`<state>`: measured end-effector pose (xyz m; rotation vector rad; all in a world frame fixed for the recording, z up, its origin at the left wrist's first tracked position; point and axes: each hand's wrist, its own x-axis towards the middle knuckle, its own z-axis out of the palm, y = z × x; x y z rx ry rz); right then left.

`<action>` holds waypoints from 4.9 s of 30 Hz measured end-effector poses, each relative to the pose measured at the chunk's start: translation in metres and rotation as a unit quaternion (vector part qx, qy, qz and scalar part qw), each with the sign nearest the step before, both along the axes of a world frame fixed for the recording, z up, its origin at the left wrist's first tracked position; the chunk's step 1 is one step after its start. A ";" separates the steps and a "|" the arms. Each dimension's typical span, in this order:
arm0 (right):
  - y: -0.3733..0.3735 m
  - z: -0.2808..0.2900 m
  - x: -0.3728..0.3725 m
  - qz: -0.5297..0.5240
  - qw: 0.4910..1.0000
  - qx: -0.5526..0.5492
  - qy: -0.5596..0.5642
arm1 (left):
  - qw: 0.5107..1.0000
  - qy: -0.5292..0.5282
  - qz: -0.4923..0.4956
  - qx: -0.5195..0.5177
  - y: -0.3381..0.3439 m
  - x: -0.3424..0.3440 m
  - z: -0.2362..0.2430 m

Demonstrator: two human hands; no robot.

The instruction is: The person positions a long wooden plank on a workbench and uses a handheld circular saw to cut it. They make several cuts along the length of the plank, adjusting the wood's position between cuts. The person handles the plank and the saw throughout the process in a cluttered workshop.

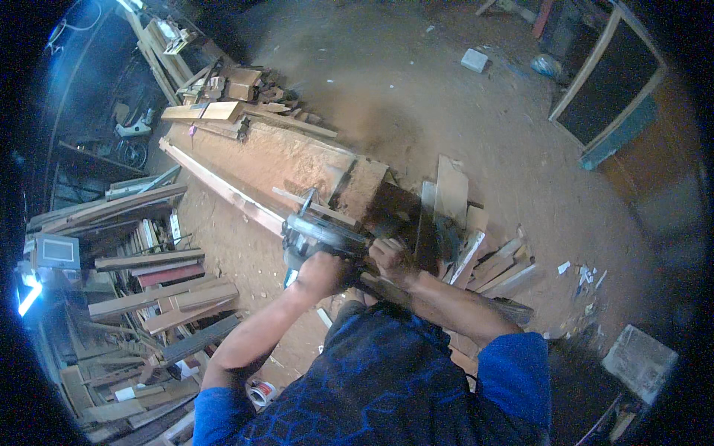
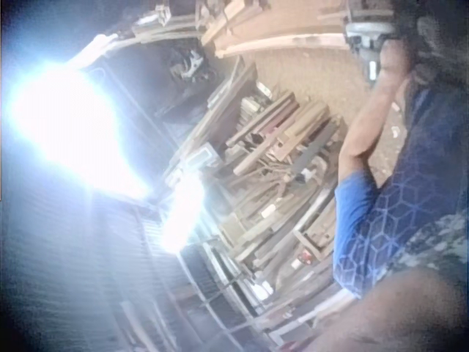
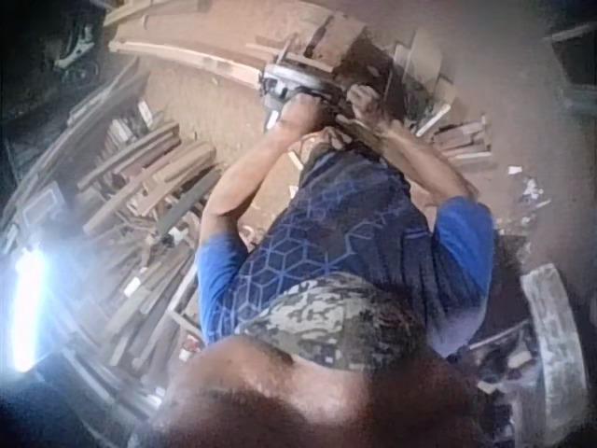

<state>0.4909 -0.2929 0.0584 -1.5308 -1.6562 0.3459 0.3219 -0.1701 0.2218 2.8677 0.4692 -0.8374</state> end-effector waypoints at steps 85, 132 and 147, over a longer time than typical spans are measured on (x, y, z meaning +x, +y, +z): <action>0.059 0.165 -0.118 -0.013 0.939 -0.311 0.144 | 0.488 -0.503 0.558 -0.444 0.090 -0.147 -0.162; -0.436 0.183 0.013 -0.088 0.915 -0.378 0.108 | 0.701 -0.193 0.413 -0.548 -0.343 -0.015 -0.172; -0.381 0.197 -0.020 -0.127 0.906 -0.391 0.103 | 0.704 -0.239 0.431 -0.512 -0.302 -0.038 -0.155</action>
